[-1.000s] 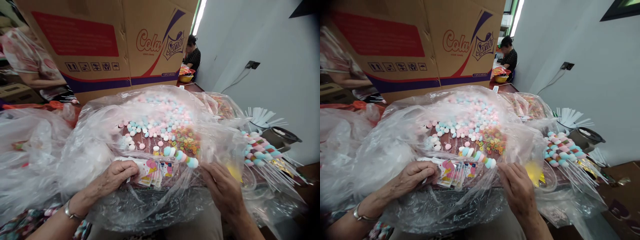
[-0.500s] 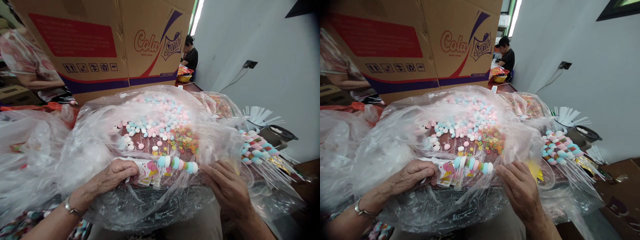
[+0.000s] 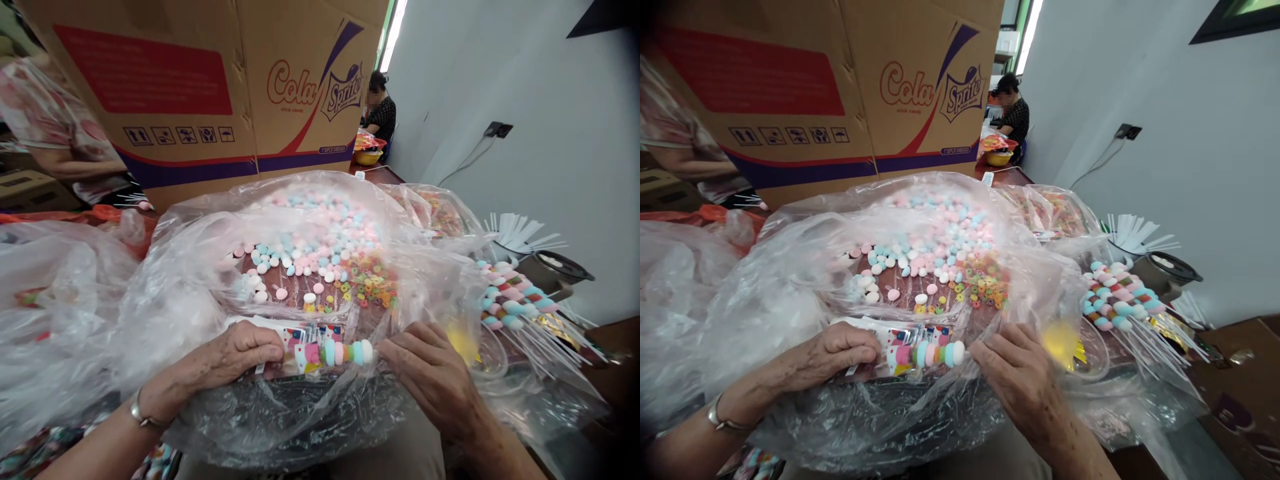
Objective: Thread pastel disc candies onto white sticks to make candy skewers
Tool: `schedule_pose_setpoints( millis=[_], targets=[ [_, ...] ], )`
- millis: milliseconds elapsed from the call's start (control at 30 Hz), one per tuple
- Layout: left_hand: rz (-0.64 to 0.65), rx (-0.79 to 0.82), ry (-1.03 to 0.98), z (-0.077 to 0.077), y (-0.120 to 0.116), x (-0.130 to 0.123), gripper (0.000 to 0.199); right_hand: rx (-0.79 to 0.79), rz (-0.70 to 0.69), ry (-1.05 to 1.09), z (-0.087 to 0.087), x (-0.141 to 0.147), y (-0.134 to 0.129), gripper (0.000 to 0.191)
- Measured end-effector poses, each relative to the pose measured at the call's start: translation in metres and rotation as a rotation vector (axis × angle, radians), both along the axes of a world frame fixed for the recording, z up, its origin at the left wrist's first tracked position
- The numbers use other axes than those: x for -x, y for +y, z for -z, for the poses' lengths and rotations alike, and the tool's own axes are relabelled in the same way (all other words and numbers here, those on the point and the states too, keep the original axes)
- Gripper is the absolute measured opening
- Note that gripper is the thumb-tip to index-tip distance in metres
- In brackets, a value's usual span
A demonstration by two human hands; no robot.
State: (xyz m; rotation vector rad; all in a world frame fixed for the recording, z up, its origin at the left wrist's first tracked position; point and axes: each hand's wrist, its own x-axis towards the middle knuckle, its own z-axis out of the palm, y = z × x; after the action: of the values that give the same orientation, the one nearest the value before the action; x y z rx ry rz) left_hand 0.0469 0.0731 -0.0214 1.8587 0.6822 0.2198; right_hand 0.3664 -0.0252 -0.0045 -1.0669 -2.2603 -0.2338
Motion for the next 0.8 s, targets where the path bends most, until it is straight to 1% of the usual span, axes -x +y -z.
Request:
schedule_pose_setpoints(
  millis=[133,267,333,433,533,667,800],
  targets=[
    [0.047,-0.003,0.05,-0.008,0.002,-0.007,0.042,0.035,-0.031,0.011,0.003,0.006,0.006,0.019],
    [0.062,0.024,0.159,-0.022,0.0,-0.014,0.026,-0.024,-0.021,-0.011,0.003,0.01,0.01,0.022],
    [0.07,0.09,0.185,-0.029,-0.004,-0.019,0.02,-0.025,-0.029,-0.014,0.001,0.012,0.011,0.024],
    [0.065,0.25,0.131,-0.035,-0.011,-0.029,0.017,0.0,-0.057,-0.026,-0.001,0.017,0.012,0.025],
    [0.054,0.345,0.073,-0.034,-0.016,-0.041,0.014,0.026,-0.104,-0.022,0.001,0.029,0.013,0.025],
    [0.04,0.462,0.069,-0.028,-0.021,-0.054,0.017,0.039,-0.16,-0.027,0.009,0.048,0.017,0.034],
    [-0.03,0.518,0.122,-0.025,-0.025,-0.055,0.022,0.05,-0.193,-0.037,0.012,0.051,0.023,0.036]
  ],
)
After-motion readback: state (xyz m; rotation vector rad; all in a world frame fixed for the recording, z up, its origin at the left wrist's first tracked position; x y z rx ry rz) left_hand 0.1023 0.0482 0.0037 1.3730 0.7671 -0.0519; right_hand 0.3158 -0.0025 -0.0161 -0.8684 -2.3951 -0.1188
